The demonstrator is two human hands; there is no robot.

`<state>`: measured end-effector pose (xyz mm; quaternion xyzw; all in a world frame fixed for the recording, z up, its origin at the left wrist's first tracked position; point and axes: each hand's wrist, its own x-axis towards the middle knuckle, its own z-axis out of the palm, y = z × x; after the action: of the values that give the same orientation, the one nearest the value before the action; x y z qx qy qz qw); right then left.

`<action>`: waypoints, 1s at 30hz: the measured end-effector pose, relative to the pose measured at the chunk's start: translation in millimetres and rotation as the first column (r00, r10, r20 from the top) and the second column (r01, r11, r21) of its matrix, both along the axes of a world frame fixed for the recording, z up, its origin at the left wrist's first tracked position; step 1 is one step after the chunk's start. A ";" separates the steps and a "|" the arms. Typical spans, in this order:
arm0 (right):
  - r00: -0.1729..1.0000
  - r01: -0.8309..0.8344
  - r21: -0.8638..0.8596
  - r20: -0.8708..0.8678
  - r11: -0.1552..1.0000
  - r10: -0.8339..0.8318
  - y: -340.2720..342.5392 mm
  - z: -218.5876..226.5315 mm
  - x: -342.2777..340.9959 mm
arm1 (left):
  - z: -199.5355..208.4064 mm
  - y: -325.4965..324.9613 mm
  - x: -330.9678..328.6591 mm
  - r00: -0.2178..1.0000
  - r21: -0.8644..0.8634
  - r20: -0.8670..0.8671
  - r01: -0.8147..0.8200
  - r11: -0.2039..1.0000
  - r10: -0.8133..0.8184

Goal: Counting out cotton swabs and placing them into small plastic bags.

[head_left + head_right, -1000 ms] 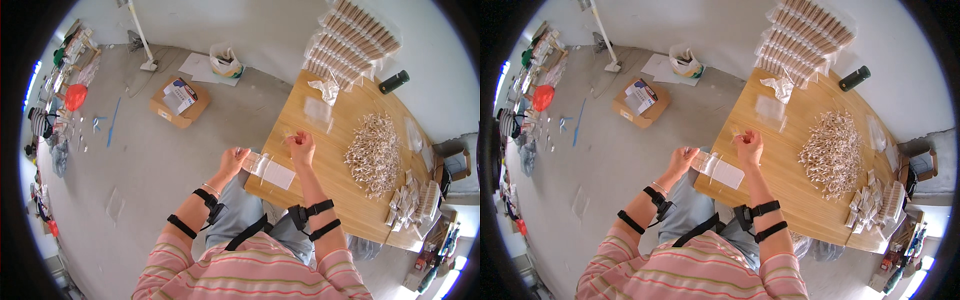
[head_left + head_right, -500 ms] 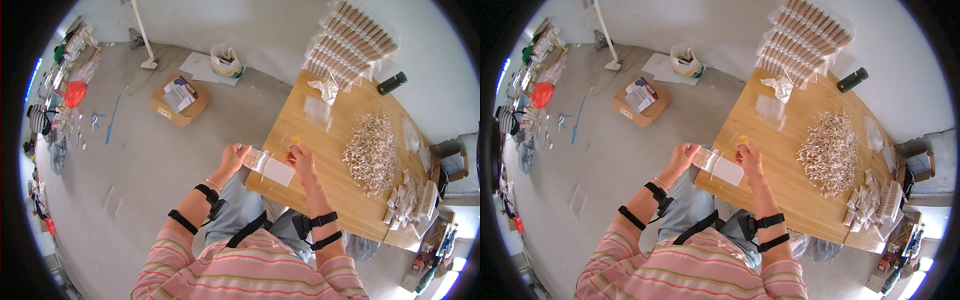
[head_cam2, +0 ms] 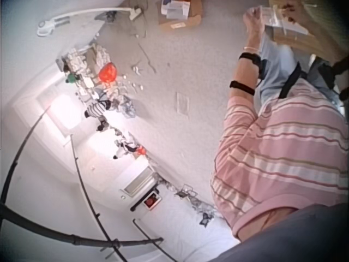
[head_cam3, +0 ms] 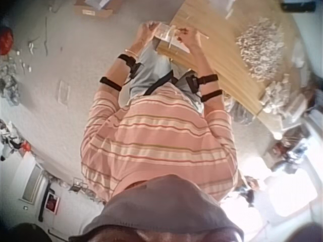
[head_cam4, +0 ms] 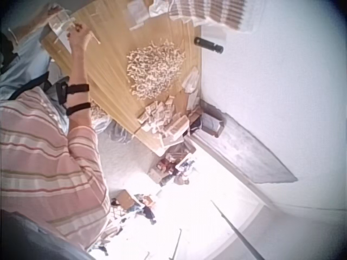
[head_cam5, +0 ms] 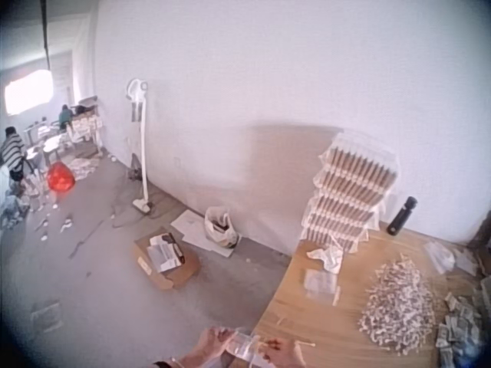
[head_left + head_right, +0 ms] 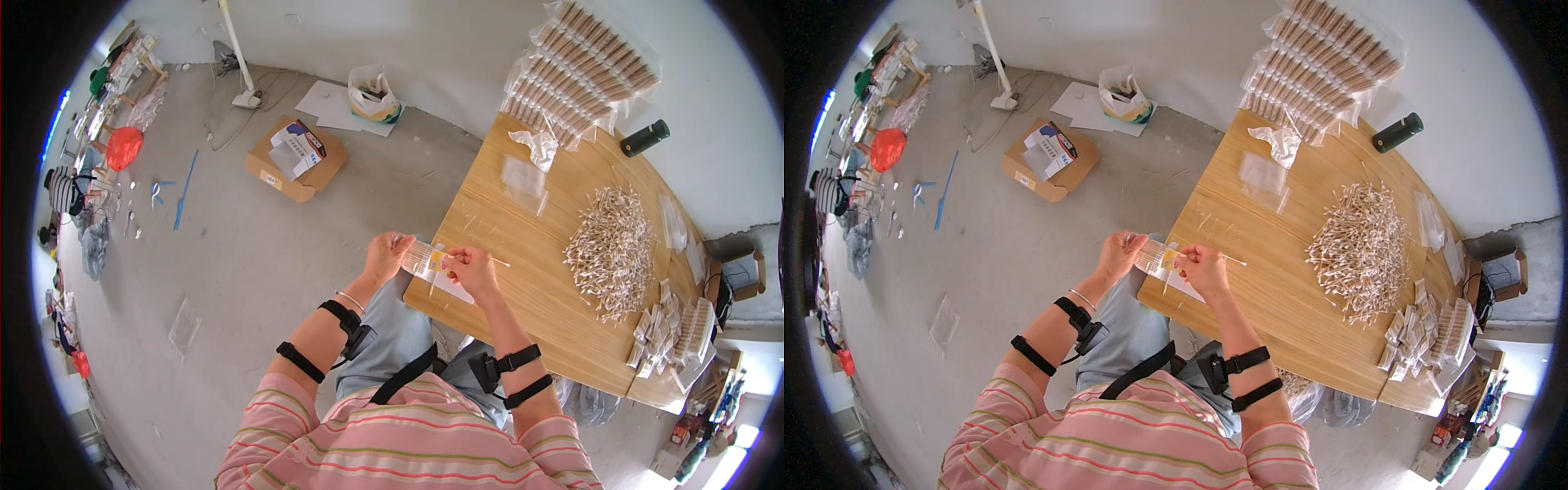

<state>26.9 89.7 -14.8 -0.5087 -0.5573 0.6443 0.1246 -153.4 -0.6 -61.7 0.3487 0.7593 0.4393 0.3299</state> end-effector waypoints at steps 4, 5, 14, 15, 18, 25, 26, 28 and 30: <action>0.998 -0.047 0.085 0.053 0.995 0.042 0.5 -1.7 -6.6 | 4.4 -0.5 0.7 1.000 0.002 -0.015 0.003 1.000 -0.003; 0.998 -0.047 0.084 0.053 0.995 0.043 0.3 -2.5 -8.1 | 4.9 -0.7 0.6 1.000 0.001 -0.015 0.002 1.000 -0.002; 0.998 0.060 0.173 0.001 0.983 -0.061 -13.7 -14.6 -19.4 | 2.1 0.5 0.0 0.999 0.012 -0.040 -0.003 1.000 0.003; 0.996 0.081 0.192 0.023 0.978 -0.087 -17.1 -11.7 -22.4 | 0.6 0.0 -0.6 1.000 0.007 -0.026 -0.005 1.000 0.005; 0.991 0.104 0.258 0.054 0.961 -0.122 -21.3 -16.5 -30.7 | -3.3 -0.1 -0.7 1.000 0.016 0.001 -0.016 1.000 0.016; 0.995 0.072 0.401 0.033 0.913 -0.093 -26.5 -38.0 -41.1 | -8.6 0.7 -1.1 0.995 0.028 0.091 -0.030 0.999 0.027; 0.995 0.072 0.402 0.032 0.913 -0.093 -27.3 -38.6 -40.9 | -10.1 0.8 -1.5 0.996 0.029 0.090 -0.030 0.999 0.028; 0.993 0.078 0.402 0.049 0.912 -0.107 -28.8 -36.5 -40.6 | -12.0 1.3 -2.2 0.991 0.048 0.128 -0.032 0.998 0.025; 0.992 0.084 0.397 0.056 0.914 -0.115 -30.0 -35.7 -41.6 | -10.5 1.8 0.2 0.988 0.051 0.149 -0.038 0.998 0.030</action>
<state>-14.7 59.7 -50.6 -0.5257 -0.6533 0.4915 0.2351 -153.2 1.3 -72.2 0.3108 0.7265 0.4898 0.3684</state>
